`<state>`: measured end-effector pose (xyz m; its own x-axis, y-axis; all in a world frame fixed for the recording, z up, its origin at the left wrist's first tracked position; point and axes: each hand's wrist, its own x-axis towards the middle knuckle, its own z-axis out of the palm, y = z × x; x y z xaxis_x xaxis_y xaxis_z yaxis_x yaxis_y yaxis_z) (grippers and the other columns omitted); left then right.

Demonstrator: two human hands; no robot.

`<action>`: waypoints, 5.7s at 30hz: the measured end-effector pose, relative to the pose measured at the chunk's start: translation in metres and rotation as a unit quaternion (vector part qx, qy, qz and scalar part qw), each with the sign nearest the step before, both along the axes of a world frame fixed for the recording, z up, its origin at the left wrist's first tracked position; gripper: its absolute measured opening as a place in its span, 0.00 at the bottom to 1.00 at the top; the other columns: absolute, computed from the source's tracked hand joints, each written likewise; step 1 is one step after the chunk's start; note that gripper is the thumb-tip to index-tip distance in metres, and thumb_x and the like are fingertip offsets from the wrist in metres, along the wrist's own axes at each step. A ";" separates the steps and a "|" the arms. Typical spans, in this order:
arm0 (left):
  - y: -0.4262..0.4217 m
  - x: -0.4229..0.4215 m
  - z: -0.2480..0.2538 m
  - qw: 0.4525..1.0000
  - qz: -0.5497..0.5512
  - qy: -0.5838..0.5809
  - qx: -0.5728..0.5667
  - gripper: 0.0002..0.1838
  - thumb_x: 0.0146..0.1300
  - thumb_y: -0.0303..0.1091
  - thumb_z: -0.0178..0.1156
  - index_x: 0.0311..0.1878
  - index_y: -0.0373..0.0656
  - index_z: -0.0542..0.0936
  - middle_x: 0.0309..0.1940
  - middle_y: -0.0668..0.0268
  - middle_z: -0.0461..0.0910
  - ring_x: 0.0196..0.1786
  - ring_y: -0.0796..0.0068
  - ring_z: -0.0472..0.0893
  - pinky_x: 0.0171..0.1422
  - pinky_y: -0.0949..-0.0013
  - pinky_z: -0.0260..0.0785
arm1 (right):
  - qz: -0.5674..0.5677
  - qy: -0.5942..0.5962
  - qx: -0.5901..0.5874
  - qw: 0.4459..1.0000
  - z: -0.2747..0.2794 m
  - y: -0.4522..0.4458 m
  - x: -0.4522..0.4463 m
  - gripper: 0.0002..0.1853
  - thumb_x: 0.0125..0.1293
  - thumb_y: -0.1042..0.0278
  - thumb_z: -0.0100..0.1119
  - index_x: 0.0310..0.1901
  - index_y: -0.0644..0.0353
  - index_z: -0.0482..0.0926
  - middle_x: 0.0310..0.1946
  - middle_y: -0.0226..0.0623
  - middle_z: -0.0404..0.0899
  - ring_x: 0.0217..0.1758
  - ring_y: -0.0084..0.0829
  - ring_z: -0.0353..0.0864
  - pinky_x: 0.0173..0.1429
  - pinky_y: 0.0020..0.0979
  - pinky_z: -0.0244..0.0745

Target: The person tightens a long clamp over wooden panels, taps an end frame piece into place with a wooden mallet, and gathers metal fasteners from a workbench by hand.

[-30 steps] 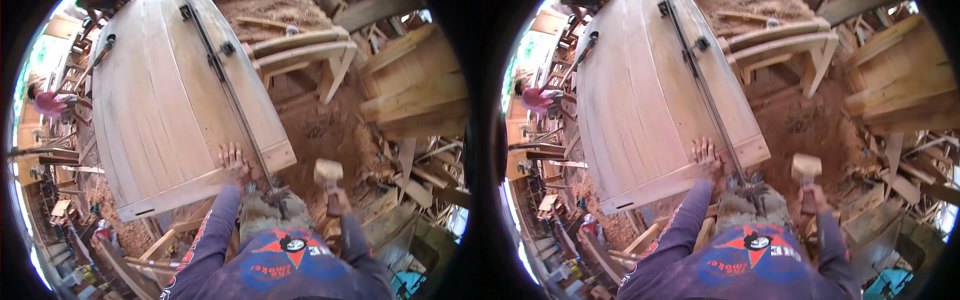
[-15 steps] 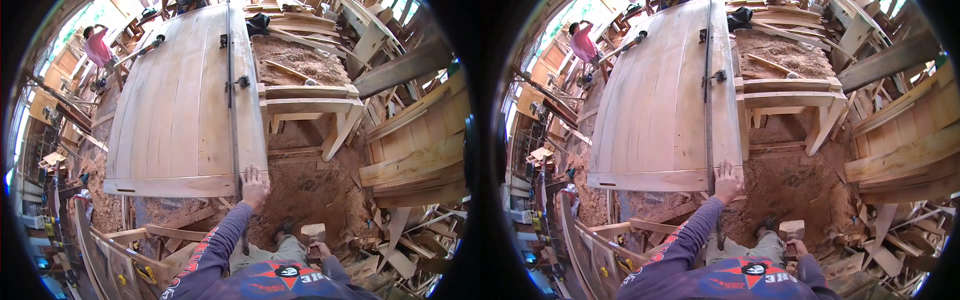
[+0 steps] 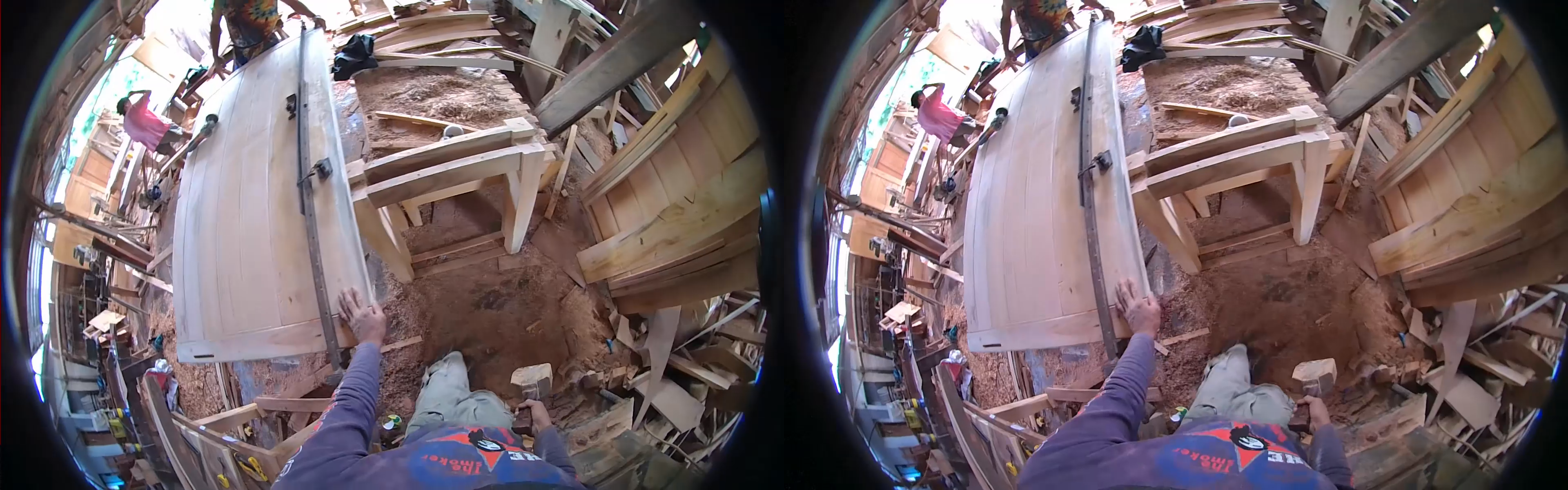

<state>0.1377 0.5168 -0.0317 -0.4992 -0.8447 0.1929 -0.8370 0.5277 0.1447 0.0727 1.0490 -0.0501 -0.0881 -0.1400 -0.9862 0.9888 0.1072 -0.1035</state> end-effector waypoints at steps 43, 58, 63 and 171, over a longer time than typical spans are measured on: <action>-0.042 -0.128 0.062 0.987 0.109 0.116 0.036 0.40 0.55 0.35 0.64 0.73 0.39 0.63 0.79 0.49 0.51 0.81 0.42 0.45 0.82 0.36 0.31 | 0.135 0.417 -0.039 0.898 0.170 -0.285 -0.757 0.04 0.61 0.66 0.54 0.33 0.56 0.72 0.22 0.32 0.75 0.22 0.27 0.77 0.24 0.33 0.77; -0.597 -0.492 0.027 0.993 -0.035 -0.075 0.084 0.51 0.52 0.39 0.66 0.78 0.37 0.54 0.78 0.42 0.50 0.80 0.38 0.51 0.80 0.35 0.42 | 0.495 0.395 -0.099 0.767 0.152 -1.133 -1.008 0.09 0.60 0.69 0.61 0.37 0.66 0.80 0.28 0.37 0.82 0.26 0.29 0.82 0.31 0.32 0.79; -0.599 -0.493 0.023 0.986 -0.005 -0.117 0.119 0.48 0.52 0.40 0.68 0.75 0.39 0.57 0.77 0.42 0.52 0.79 0.36 0.51 0.80 0.33 0.42 | 0.386 0.257 -0.162 0.871 0.098 -1.173 -0.995 0.12 0.57 0.71 0.63 0.42 0.68 0.77 0.28 0.39 0.81 0.26 0.30 0.82 0.32 0.34 0.81; -1.288 -1.034 0.080 0.962 -0.111 -0.127 0.214 0.43 0.71 0.49 0.54 0.79 0.34 0.51 0.80 0.45 0.48 0.82 0.47 0.50 0.82 0.44 0.42 | 0.180 -0.098 -0.017 0.979 0.280 -1.337 -1.105 0.21 0.56 0.79 0.58 0.51 0.61 0.66 0.28 0.42 0.78 0.24 0.36 0.81 0.29 0.40 0.83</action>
